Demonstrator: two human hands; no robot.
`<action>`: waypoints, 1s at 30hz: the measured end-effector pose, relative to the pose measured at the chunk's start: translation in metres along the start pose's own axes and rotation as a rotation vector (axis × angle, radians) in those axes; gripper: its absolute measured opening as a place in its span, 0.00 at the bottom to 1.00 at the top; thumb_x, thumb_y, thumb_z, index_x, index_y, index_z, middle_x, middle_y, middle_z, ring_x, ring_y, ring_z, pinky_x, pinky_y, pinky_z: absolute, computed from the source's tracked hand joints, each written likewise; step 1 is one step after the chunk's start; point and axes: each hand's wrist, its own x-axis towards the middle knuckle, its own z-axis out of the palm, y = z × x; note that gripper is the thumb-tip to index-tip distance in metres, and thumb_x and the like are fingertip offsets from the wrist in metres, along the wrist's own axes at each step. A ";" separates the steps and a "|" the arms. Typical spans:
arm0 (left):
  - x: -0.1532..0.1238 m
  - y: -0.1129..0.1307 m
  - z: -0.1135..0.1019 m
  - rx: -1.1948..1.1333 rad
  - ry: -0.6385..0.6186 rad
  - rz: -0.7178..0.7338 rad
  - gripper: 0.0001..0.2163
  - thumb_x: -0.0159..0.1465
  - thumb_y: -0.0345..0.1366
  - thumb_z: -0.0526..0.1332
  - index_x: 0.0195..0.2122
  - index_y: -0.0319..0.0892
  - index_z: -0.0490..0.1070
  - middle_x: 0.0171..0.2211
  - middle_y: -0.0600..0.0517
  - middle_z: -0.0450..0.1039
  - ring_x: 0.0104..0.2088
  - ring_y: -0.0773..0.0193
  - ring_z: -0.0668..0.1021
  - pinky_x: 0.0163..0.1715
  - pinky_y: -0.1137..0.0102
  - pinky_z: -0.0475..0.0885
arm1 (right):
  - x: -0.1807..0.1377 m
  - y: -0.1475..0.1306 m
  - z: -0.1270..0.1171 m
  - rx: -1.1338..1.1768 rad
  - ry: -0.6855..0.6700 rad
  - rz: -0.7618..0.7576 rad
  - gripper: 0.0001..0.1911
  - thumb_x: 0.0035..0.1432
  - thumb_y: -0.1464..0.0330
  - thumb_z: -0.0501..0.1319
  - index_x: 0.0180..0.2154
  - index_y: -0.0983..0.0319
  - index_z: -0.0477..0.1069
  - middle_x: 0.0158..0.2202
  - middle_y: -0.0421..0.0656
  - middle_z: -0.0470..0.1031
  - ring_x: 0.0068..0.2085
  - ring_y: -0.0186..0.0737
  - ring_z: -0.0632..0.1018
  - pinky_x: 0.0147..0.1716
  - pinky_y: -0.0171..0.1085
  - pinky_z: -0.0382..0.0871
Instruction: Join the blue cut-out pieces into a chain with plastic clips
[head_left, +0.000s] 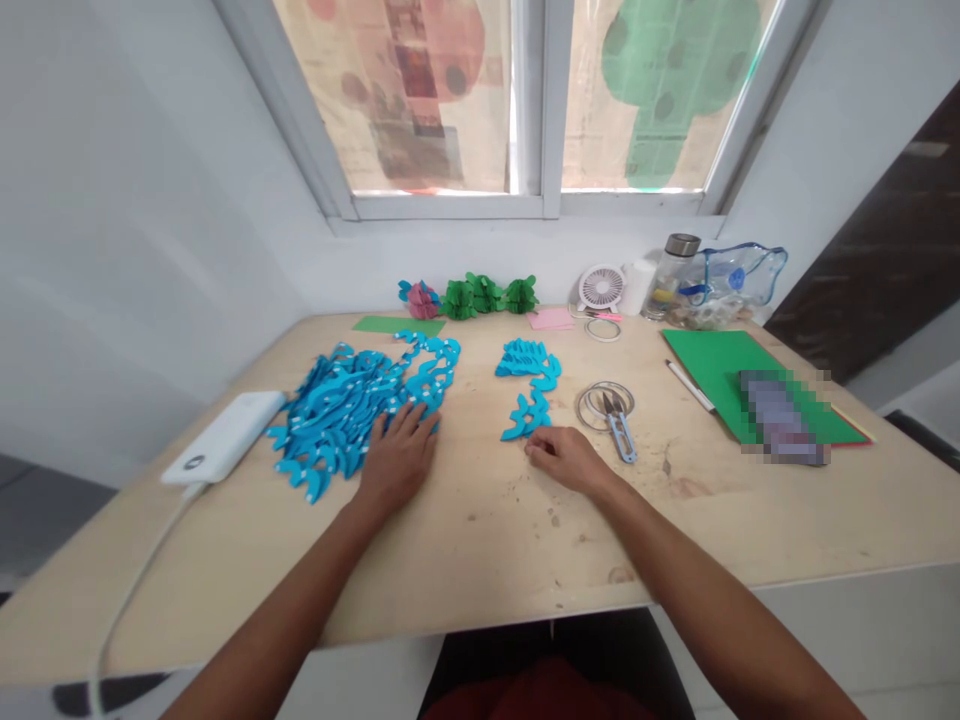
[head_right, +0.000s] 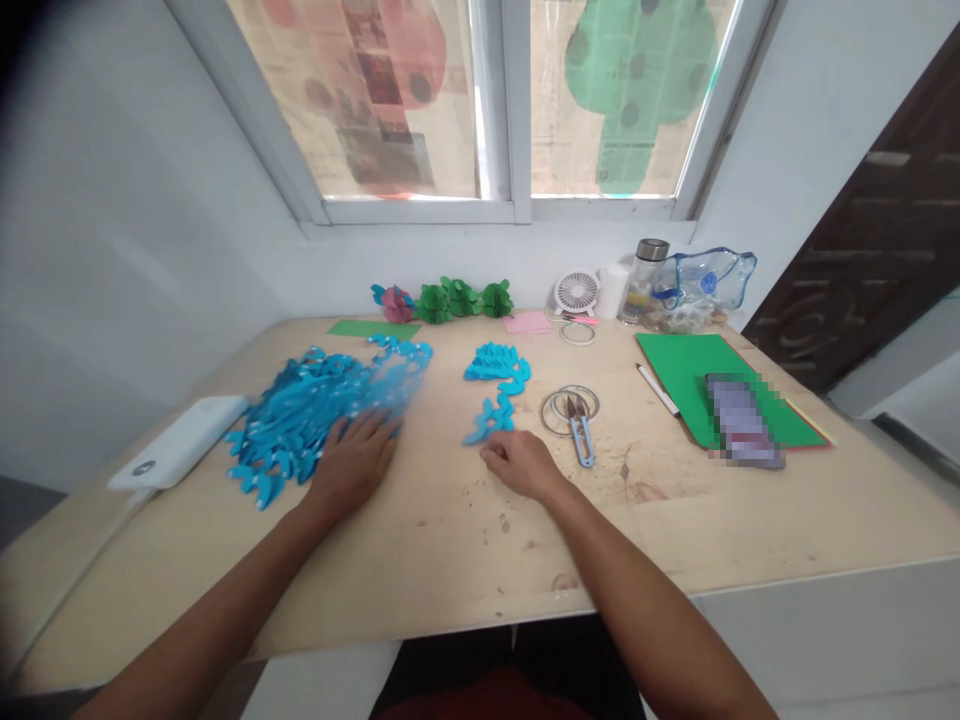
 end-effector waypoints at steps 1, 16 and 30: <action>-0.001 -0.004 0.001 0.010 0.018 -0.006 0.17 0.62 0.34 0.48 0.49 0.43 0.70 0.55 0.42 0.66 0.60 0.50 0.62 0.58 0.49 0.50 | 0.000 0.000 0.000 -0.002 0.000 -0.002 0.08 0.55 0.67 0.56 0.28 0.62 0.72 0.22 0.37 0.67 0.25 0.31 0.65 0.25 0.31 0.51; -0.005 -0.011 -0.003 -0.134 0.109 -0.063 0.19 0.63 0.40 0.47 0.51 0.39 0.67 0.52 0.40 0.68 0.56 0.51 0.67 0.55 0.56 0.61 | 0.000 -0.003 -0.001 0.005 -0.009 0.040 0.09 0.55 0.67 0.55 0.27 0.62 0.70 0.21 0.36 0.65 0.24 0.30 0.63 0.24 0.31 0.49; 0.001 -0.007 -0.003 0.020 0.039 -0.092 0.18 0.62 0.35 0.47 0.47 0.39 0.72 0.50 0.39 0.69 0.54 0.48 0.68 0.54 0.55 0.60 | 0.001 -0.001 0.000 -0.020 -0.005 -0.003 0.09 0.56 0.67 0.55 0.29 0.63 0.71 0.22 0.37 0.66 0.25 0.31 0.65 0.25 0.31 0.50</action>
